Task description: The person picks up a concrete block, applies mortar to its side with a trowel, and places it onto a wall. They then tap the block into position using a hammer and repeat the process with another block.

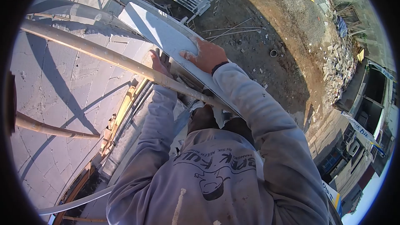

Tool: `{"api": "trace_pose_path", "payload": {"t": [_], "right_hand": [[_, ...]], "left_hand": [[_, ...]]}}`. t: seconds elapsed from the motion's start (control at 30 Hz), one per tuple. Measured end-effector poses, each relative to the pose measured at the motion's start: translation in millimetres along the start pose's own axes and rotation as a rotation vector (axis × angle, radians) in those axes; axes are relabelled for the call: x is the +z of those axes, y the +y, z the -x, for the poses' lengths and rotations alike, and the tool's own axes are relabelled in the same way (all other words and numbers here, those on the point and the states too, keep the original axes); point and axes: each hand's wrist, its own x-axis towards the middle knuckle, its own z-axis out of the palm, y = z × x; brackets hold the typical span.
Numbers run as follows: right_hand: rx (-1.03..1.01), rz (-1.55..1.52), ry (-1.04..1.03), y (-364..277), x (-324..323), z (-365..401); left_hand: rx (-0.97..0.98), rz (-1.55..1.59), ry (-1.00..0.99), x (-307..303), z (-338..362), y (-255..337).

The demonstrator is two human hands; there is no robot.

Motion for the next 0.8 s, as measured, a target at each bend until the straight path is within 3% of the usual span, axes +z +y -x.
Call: {"api": "trace_pose_path", "payload": {"t": [0.07, 0.17, 0.3, 0.4, 0.47, 0.57, 0.6, 0.67, 0.77, 0.8], "right_hand": [[0.028, 0.017, -0.023, -2, -2, 0], [0.026, 0.034, 0.003, -1, 0, 0], [0.027, 0.029, -0.016, -3, -1, 3], [-0.044, -0.017, 0.129, 4, 7, 8], [-0.302, -0.106, 0.503, 13, 10, 9], [-0.427, -0.234, 0.623, 11, -2, 18], [-0.424, -0.225, 0.624, 4, -11, 20], [-0.191, -0.637, 0.410, -17, -38, 31], [-0.302, -0.715, 0.400, -54, -92, 56], [-0.311, -0.881, 0.423, -70, -95, 64]], "left_hand": [[0.228, -0.143, -0.147, 1, -10, 12], [0.161, -0.180, -0.097, 16, -6, 28], [0.233, -0.219, -0.142, -2, -26, 15], [0.279, -0.252, -0.134, -4, -28, 11], [0.269, -0.252, -0.122, -2, -27, 11], [0.248, -0.258, -0.136, -6, -29, 6], [0.259, -0.256, -0.133, -6, -30, 6], [0.285, -0.264, -0.125, -8, -36, 2], [0.343, -0.336, -0.094, -16, -43, -5], [0.308, -0.391, -0.085, -13, -38, 2]]}}
